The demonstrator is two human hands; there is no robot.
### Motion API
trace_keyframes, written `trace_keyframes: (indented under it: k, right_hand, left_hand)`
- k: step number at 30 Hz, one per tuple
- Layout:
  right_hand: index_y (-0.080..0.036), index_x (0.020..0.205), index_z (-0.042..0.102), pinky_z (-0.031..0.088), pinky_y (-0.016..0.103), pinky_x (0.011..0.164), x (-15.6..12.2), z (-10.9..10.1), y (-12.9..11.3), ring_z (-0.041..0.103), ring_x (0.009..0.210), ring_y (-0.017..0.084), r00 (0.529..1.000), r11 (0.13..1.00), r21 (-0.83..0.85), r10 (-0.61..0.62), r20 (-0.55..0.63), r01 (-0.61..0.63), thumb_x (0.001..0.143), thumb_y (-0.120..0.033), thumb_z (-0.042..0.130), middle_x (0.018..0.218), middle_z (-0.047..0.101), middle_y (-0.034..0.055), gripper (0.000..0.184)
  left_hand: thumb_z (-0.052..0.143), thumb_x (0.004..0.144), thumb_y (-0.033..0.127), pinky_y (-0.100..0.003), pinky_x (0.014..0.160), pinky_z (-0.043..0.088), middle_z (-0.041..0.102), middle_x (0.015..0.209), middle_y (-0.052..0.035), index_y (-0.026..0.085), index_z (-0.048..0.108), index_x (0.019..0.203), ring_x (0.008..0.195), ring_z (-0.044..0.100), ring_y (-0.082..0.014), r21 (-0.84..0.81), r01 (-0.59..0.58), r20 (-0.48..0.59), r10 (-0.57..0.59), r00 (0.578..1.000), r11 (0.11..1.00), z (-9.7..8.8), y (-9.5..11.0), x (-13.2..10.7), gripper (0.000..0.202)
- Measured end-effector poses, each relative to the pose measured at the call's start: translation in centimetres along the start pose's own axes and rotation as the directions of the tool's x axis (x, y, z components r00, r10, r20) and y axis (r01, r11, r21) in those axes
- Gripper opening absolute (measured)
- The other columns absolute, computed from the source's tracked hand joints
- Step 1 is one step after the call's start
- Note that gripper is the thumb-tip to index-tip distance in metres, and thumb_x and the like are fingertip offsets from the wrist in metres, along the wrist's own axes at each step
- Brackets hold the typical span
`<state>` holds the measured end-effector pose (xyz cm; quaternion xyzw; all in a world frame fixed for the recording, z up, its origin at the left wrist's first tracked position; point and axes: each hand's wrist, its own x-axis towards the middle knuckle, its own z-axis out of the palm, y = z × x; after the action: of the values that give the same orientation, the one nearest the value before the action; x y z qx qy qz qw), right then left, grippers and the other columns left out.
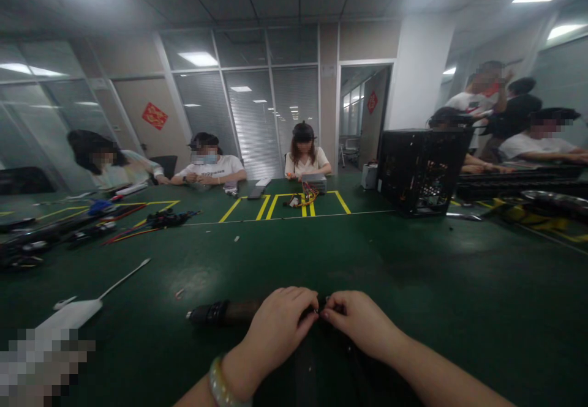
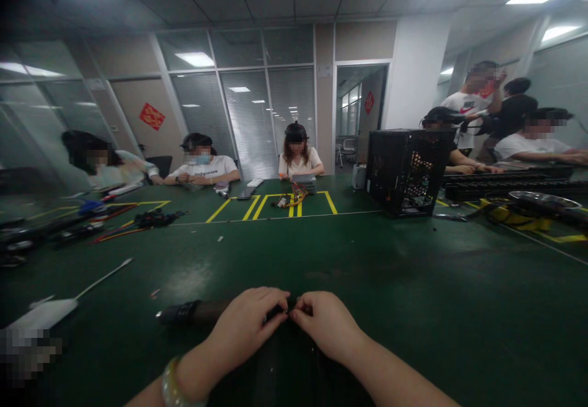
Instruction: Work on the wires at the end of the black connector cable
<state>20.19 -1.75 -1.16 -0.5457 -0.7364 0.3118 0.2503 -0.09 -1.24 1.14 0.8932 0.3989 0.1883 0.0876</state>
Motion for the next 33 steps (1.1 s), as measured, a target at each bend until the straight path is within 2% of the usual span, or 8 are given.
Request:
trace_keyframes:
  k: [5, 10, 13, 18, 21, 26, 29, 33]
  right_hand:
    - [-0.02, 0.079, 0.07, 0.031, 0.02, 0.054, 0.04, -0.09, -0.17, 0.057, 0.062, 0.012, 1.0, 1.0, -0.003, -0.011, -0.003, 0.011, 0.085, -0.031, 0.058, 0.07, 0.067, -0.0014, 0.017]
    - [-0.021, 0.079, 0.07, 0.031, 0.02, 0.054, -0.01, -0.13, -0.05, 0.056, 0.061, 0.012, 1.0, 1.0, -0.007, -0.008, -0.002, 0.008, 0.086, -0.032, 0.057, 0.069, 0.067, -0.0014, 0.019]
    - [-0.021, 0.079, 0.07, 0.032, 0.02, 0.055, -0.12, -0.18, -0.11, 0.057, 0.063, 0.012, 1.0, 1.0, -0.006, -0.018, -0.004, 0.018, 0.086, -0.032, 0.057, 0.071, 0.067, -0.0018, 0.018]
    - [-0.02, 0.079, 0.068, 0.032, 0.021, 0.054, -0.19, -0.3, -0.38, 0.057, 0.063, 0.013, 1.0, 1.0, -0.024, 0.005, 0.001, -0.005, 0.086, -0.031, 0.057, 0.071, 0.067, -0.0012, 0.017]
    - [-0.02, 0.08, 0.067, 0.032, 0.021, 0.054, -0.17, -0.29, -0.38, 0.057, 0.063, 0.013, 1.0, 1.0, -0.024, 0.005, -0.008, -0.005, 0.086, -0.031, 0.056, 0.072, 0.067, -0.0013, 0.017]
    - [-0.019, 0.08, 0.067, 0.032, 0.021, 0.056, -0.08, -0.16, -0.26, 0.057, 0.064, 0.013, 1.0, 0.999, -0.049, -0.008, -0.018, 0.007, 0.087, -0.03, 0.056, 0.071, 0.066, -0.0005, 0.017]
    - [-0.018, 0.08, 0.067, 0.032, 0.021, 0.055, -0.08, -0.16, -0.39, 0.057, 0.064, 0.013, 1.0, 0.999, -0.054, 0.005, -0.014, -0.006, 0.086, -0.028, 0.056, 0.071, 0.066, -0.0005, 0.016]
    - [-0.018, 0.079, 0.067, 0.032, 0.021, 0.056, -0.14, -0.27, -0.61, 0.057, 0.064, 0.013, 1.0, 0.999, -0.053, 0.004, -0.017, -0.005, 0.086, -0.028, 0.057, 0.072, 0.066, -0.0005, 0.015]
  left_hand:
    - [0.059, 0.081, 0.017, -0.035, 0.089, 0.043, 0.065, 0.107, 0.0, 0.025, 0.057, 0.104, 0.097, 0.059, -0.0199, 0.011, -0.016, -0.019, 0.016, 1.0, 1.0, 0.14, 0.0, -0.04, 0.024]
    - [0.058, 0.085, 0.02, -0.035, 0.09, 0.043, 0.065, 0.109, 0.0012, 0.025, 0.058, 0.096, 0.101, 0.059, -0.0196, -0.011, -0.016, -0.009, 0.016, 1.0, 1.0, 0.19, -0.1, -0.03, 0.012]
    - [0.058, 0.084, 0.016, -0.035, 0.092, 0.042, 0.064, 0.112, 0.0021, 0.026, 0.059, 0.097, 0.105, 0.058, -0.0189, -0.018, -0.044, -0.002, 0.044, 0.999, 0.999, 0.04, -0.02, 0.0, 0.016]
    - [0.06, 0.083, 0.022, -0.036, 0.091, 0.044, 0.065, 0.108, -0.0011, 0.024, 0.058, 0.101, 0.099, 0.06, -0.0202, -0.009, 0.022, -0.036, -0.022, 0.999, 1.0, 0.04, 0.04, 0.0, 0.018]
    - [0.057, 0.084, 0.018, -0.035, 0.092, 0.044, 0.065, 0.111, 0.0005, 0.024, 0.059, 0.095, 0.104, 0.059, -0.0191, -0.024, -0.007, -0.017, 0.007, 1.0, 1.0, 0.06, 0.03, 0.04, 0.013]
    - [0.059, 0.082, 0.017, -0.037, 0.091, 0.044, 0.064, 0.113, -0.0011, 0.024, 0.058, 0.103, 0.103, 0.059, -0.0207, -0.012, -0.025, -0.021, 0.025, 0.999, 1.0, 0.07, 0.06, 0.01, 0.023]
    - [0.06, 0.083, 0.022, -0.037, 0.089, 0.045, 0.065, 0.109, -0.0017, 0.023, 0.057, 0.099, 0.099, 0.06, -0.021, -0.014, 0.017, -0.048, -0.017, 0.999, 1.0, 0.1, 0.03, -0.01, 0.016]
    - [0.056, 0.084, 0.015, -0.036, 0.09, 0.044, 0.064, 0.113, -0.0001, 0.024, 0.059, 0.094, 0.105, 0.058, -0.0199, 0.002, -0.026, -0.017, 0.026, 1.0, 1.0, 0.0, 0.07, 0.03, 0.014]
